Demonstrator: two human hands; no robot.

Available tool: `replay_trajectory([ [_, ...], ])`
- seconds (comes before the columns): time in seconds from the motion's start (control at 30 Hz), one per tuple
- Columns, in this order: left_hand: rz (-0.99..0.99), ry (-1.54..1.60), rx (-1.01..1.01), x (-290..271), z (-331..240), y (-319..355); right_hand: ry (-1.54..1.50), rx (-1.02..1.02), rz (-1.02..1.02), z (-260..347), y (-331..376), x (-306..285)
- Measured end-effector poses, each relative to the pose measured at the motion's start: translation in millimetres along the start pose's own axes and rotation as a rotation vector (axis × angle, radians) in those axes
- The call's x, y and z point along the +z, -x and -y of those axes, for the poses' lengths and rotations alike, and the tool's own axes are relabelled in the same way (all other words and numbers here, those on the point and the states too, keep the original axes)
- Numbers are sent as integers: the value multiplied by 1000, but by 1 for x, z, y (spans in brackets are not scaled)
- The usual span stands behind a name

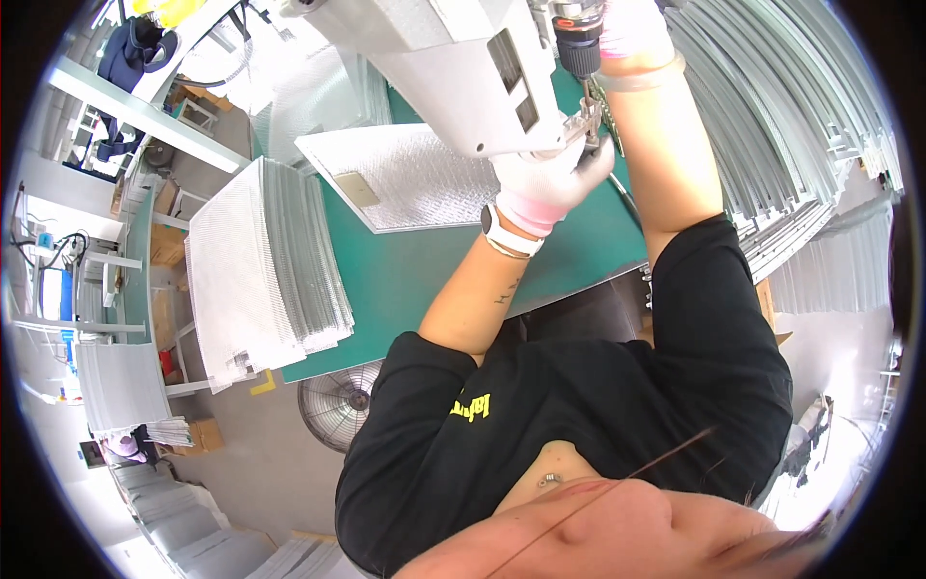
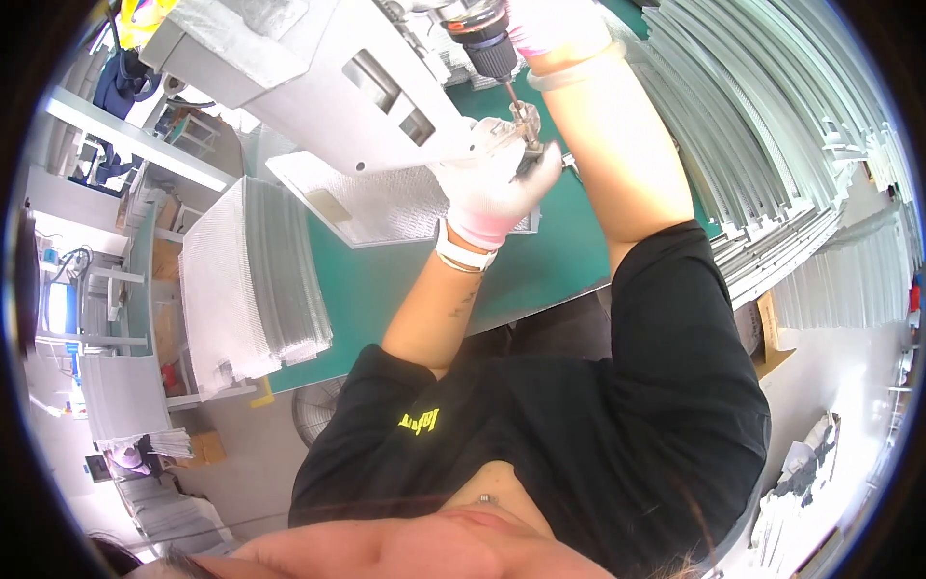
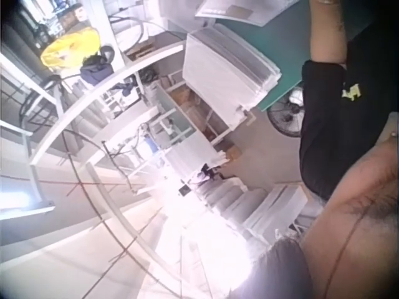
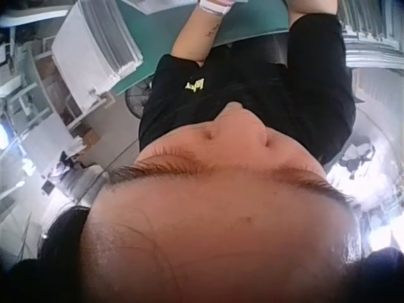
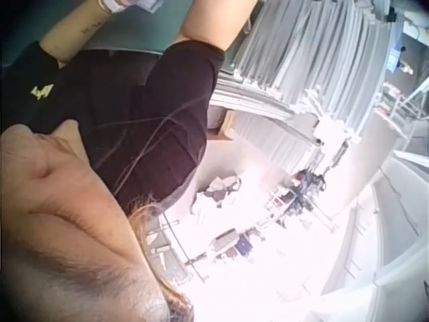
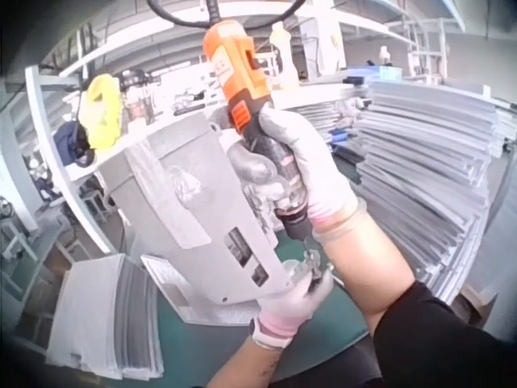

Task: Assembling metal mesh filters by attaching a plastic handle component and securing it using a power drill and hammer.

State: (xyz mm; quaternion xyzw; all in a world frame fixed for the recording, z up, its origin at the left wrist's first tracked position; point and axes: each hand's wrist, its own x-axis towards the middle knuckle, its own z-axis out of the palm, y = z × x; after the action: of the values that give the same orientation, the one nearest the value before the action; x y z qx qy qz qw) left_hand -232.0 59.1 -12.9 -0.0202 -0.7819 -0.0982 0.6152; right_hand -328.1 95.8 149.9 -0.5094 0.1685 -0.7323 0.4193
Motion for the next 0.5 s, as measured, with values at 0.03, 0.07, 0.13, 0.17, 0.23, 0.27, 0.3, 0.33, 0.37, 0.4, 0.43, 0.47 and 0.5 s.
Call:
replay_trajectory([
  [0.03, 26, 51, 8, -1, 1, 0, -118, 8, 40, -2, -2, 1],
  [0.07, 52, 101, 15, -2, 1, -1, -235, 16, 81, -2, -3, 2],
  [0.13, 47, 80, 83, -5, -4, -6, -191, 8, 73, -4, 6, -4],
  [0.17, 39, 62, 149, -6, -5, -7, -197, -19, 21, -6, 7, -2],
  [0.23, 65, 99, 106, -1, 1, 5, -209, -74, -83, -10, 8, 3],
  [0.27, 89, 139, 64, 1, 4, 10, -216, -100, -134, -12, 8, 8],
  [0.3, 90, 131, 64, 2, 8, 15, -222, -125, -184, -15, 7, 12],
  [0.33, 135, 190, 52, 2, 10, 15, -227, -151, -238, -17, 8, 15],
  [0.37, 180, 248, 40, 0, 11, 15, -232, -176, -290, -19, 8, 17],
  [0.4, 180, 241, 40, -1, 9, 17, -237, -201, -340, -20, 8, 19],
  [0.43, 288, 242, -91, 3, 1, 16, -182, -330, -213, -25, 11, -31],
  [0.47, 395, 236, -225, 2, -6, 14, -174, -337, -210, -22, 16, -51],
  [0.5, 244, -1, -74, -8, -13, 3, 46, -411, -232, -22, 22, -69],
])
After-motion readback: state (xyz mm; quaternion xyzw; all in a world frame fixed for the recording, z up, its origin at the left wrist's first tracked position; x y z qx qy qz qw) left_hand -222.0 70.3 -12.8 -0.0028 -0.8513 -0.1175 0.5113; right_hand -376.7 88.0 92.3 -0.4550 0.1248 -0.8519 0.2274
